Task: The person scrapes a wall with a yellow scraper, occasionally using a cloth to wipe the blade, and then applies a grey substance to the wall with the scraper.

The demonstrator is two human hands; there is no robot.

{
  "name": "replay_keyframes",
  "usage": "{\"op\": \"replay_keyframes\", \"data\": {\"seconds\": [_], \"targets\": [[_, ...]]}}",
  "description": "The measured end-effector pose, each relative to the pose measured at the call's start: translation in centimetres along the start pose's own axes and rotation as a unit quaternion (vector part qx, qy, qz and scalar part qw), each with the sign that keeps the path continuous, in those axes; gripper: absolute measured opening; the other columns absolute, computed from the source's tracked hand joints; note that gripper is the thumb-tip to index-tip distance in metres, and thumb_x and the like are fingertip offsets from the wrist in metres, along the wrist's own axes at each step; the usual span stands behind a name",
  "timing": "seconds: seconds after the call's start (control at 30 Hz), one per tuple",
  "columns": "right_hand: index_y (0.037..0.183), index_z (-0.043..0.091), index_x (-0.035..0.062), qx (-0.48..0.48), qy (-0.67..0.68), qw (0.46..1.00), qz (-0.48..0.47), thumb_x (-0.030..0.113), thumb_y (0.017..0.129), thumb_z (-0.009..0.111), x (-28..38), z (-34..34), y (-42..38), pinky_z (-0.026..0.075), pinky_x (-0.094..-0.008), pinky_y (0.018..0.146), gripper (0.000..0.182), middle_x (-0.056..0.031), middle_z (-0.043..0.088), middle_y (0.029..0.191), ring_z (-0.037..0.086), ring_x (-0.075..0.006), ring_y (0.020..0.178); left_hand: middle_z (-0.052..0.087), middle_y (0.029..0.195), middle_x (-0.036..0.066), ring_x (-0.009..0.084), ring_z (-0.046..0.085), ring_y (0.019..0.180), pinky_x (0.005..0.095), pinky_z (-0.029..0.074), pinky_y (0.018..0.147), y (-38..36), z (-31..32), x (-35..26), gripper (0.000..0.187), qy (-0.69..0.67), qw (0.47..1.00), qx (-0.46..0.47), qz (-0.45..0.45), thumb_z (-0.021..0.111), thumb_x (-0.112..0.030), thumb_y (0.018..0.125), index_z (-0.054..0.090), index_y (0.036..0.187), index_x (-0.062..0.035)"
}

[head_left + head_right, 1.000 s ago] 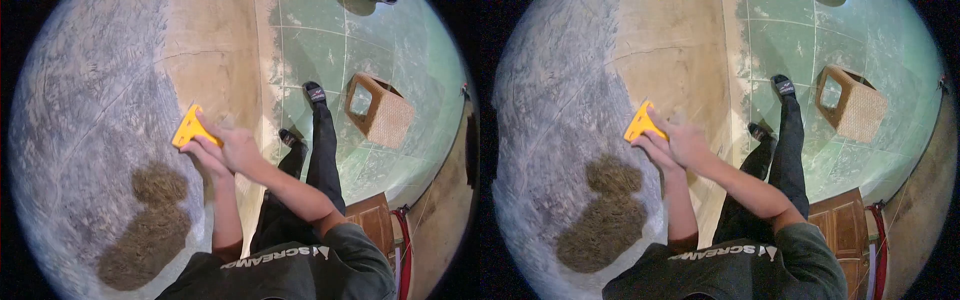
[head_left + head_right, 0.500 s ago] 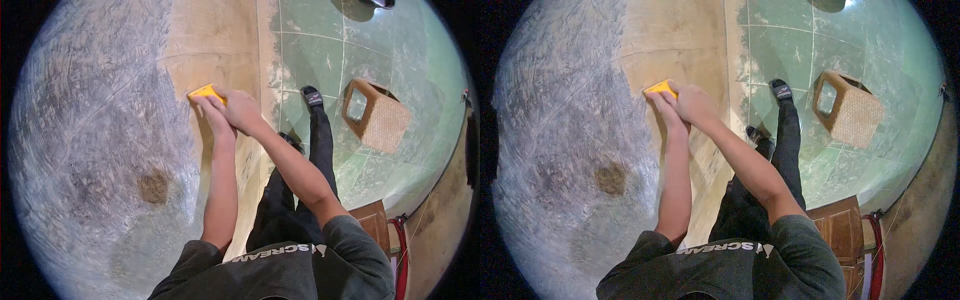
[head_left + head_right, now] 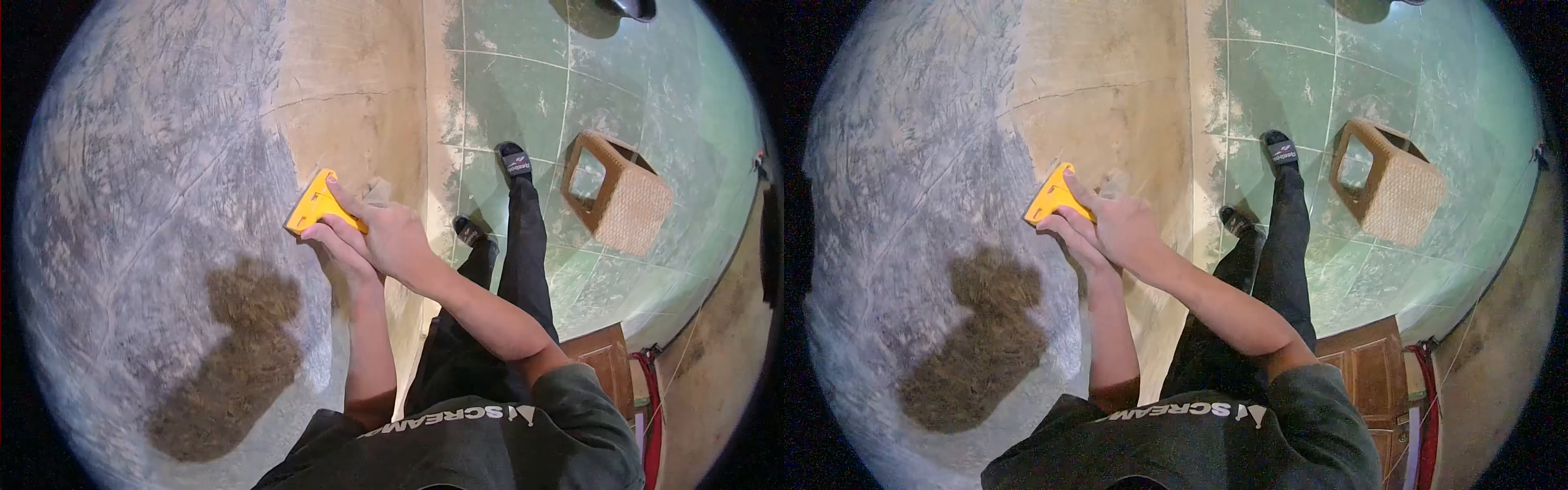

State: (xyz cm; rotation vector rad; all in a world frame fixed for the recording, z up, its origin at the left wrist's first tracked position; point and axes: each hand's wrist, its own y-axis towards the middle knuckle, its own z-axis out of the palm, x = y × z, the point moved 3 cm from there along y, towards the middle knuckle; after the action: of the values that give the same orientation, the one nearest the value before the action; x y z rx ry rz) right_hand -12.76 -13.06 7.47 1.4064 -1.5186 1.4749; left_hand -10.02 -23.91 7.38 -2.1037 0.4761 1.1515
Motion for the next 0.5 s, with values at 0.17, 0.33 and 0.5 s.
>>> {"op": "replay_keyframes", "data": {"seconds": [0.17,0.33,0.5], "targets": [[0.14,0.053,0.0285,-0.042,-0.034,0.999,0.0,0.05,0.093,0.057,-3.0,-0.8,3.5,0.052,-0.0442,0.067,0.052,-0.0207,0.065,0.08,0.067,-0.0373,0.073,0.051,0.123,0.012,0.0238,0.052,0.109,0.0345,0.042,0.096,1.1,6.0,0.2,0.07,0.019,0.998,0.062,-0.009,0.023,-0.063,0.101,0.042,0.133,-0.0041],[0.135,0.058,0.0232,0.071,0.027,0.992,0.106,0.056,0.092,0.053,-5.4,-2.9,6.1,0.052,-0.0425,0.079,0.055,-0.0248,0.068,0.1,0.066,-0.0372,0.095,0.035,0.149,0.012,0.0261,0.039,0.134,0.0388,0.036,0.11,1.8,8.5,1.2,0.085,-0.029,0.985,0.156,-0.064,0.024,-0.073,0.095,0.024,0.151,-0.0073],[0.136,0.058,0.024,0.005,0.028,0.998,0.048,0.053,0.094,0.051,-2.8,-2.1,1.1,0.052,-0.0411,0.081,0.051,-0.0244,0.067,0.102,0.065,-0.036,0.097,0.047,0.137,0.01,0.0223,0.049,0.121,0.0354,0.043,0.099,-2.8,5.3,-1.5,0.083,-0.015,0.992,0.108,-0.061,0.022,-0.07,0.097,0.037,0.142,-0.0016]]}}
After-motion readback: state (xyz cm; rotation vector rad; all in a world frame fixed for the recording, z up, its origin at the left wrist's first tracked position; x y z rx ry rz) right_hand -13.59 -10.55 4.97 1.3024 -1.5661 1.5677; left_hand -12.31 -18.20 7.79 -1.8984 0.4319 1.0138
